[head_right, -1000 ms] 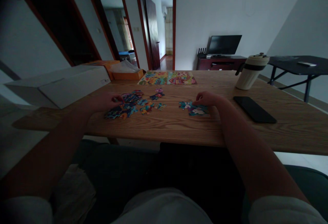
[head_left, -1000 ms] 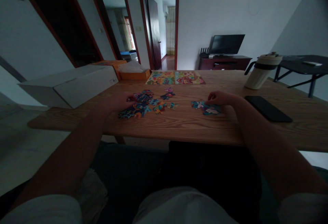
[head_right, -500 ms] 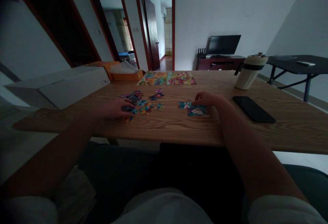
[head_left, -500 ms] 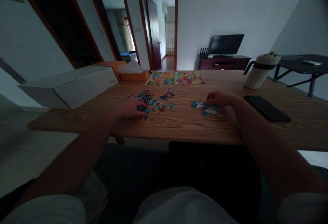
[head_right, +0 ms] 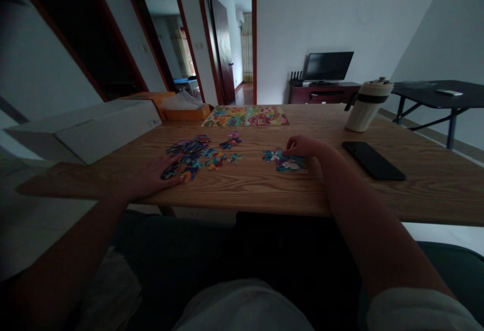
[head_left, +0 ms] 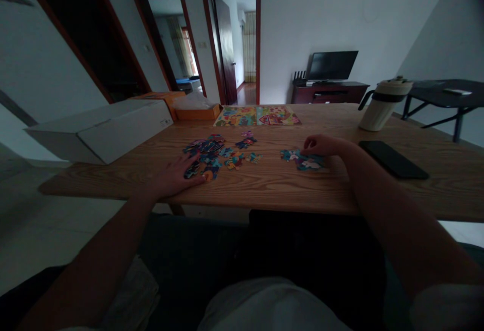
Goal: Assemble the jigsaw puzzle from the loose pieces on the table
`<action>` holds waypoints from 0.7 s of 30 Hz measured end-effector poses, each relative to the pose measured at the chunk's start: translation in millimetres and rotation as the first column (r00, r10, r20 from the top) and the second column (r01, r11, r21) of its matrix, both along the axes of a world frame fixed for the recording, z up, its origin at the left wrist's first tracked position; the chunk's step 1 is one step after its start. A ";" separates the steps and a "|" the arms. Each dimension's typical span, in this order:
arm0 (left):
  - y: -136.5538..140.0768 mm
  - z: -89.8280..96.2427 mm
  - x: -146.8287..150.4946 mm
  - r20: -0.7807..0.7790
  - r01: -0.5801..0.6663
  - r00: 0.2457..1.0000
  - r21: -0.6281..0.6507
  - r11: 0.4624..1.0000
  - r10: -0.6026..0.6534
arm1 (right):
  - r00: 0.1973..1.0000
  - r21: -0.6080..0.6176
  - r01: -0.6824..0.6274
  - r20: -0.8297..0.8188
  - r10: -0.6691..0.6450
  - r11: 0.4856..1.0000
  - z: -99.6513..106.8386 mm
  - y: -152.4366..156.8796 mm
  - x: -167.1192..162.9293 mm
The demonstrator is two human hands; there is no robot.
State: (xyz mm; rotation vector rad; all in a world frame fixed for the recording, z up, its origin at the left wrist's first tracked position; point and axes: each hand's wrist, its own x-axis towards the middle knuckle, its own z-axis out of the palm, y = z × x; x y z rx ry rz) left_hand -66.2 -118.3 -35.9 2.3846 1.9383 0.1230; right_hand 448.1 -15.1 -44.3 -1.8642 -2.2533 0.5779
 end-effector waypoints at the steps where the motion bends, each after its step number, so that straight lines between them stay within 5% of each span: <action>1: 0.7 0.3 2.4 -0.013 0.000 1.000 -0.026 1.000 -0.001 | 1.000 0.001 -0.007 -0.001 0.007 1.000 -0.6 0.4 0.4; 13: 34.8 8.1 49.8 -0.151 0.047 0.986 -0.117 0.992 -0.064 | 0.999 0.001 -0.010 -0.031 0.010 1.000 1.9 -0.1 -0.4; 18: 53.9 35.6 55.0 -0.180 0.050 0.980 -0.192 0.980 -0.085 | 1.000 0.004 0.006 -0.020 -0.006 1.000 5.5 -3.6 -3.7; 21: 69.2 54.3 65.1 -0.111 0.058 0.991 -0.114 0.992 -0.071 | 1.000 0.004 0.013 -0.011 -0.013 1.000 7.1 -5.3 -5.9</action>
